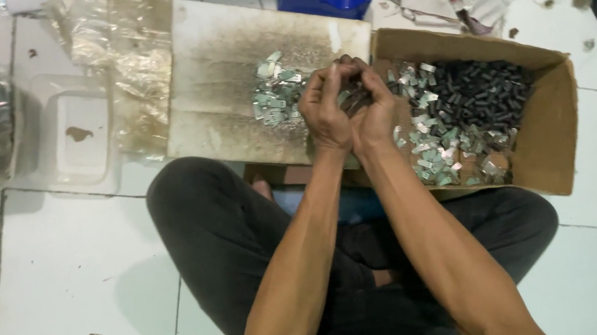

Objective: Sorting and organizing small metal hinges or clips into a cardboard box while sitting on the floor.

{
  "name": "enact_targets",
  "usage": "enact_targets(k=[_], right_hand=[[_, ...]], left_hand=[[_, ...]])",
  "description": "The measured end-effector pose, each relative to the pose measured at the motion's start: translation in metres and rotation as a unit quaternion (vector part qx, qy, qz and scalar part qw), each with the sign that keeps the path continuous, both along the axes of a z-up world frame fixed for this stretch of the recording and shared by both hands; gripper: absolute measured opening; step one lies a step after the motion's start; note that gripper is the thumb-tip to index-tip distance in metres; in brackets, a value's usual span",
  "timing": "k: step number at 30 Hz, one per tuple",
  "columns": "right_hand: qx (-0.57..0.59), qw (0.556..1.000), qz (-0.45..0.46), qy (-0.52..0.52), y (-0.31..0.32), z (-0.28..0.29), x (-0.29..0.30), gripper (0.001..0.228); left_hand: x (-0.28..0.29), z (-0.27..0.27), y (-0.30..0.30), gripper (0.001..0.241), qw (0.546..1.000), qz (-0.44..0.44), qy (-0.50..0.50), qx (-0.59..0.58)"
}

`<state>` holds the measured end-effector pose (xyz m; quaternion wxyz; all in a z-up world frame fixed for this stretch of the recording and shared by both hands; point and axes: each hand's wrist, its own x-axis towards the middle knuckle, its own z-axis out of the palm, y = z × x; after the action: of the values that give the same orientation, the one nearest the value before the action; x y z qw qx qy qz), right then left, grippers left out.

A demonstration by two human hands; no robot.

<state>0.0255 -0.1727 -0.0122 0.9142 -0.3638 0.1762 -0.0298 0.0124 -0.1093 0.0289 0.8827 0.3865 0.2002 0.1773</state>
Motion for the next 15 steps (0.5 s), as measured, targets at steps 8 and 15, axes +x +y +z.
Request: enact_targets(k=[8, 15], right_hand=[[-0.195, 0.971, 0.048, -0.127, 0.056, -0.001, 0.012, 0.047], [-0.409, 0.865, 0.223, -0.187, 0.011, 0.01, 0.009, 0.081]], left_hand=[[0.012, -0.009, 0.078, 0.035, 0.988, 0.027, -0.005, 0.151], [0.012, 0.01, 0.126, 0.049, 0.956, -0.025, 0.052, 0.286]])
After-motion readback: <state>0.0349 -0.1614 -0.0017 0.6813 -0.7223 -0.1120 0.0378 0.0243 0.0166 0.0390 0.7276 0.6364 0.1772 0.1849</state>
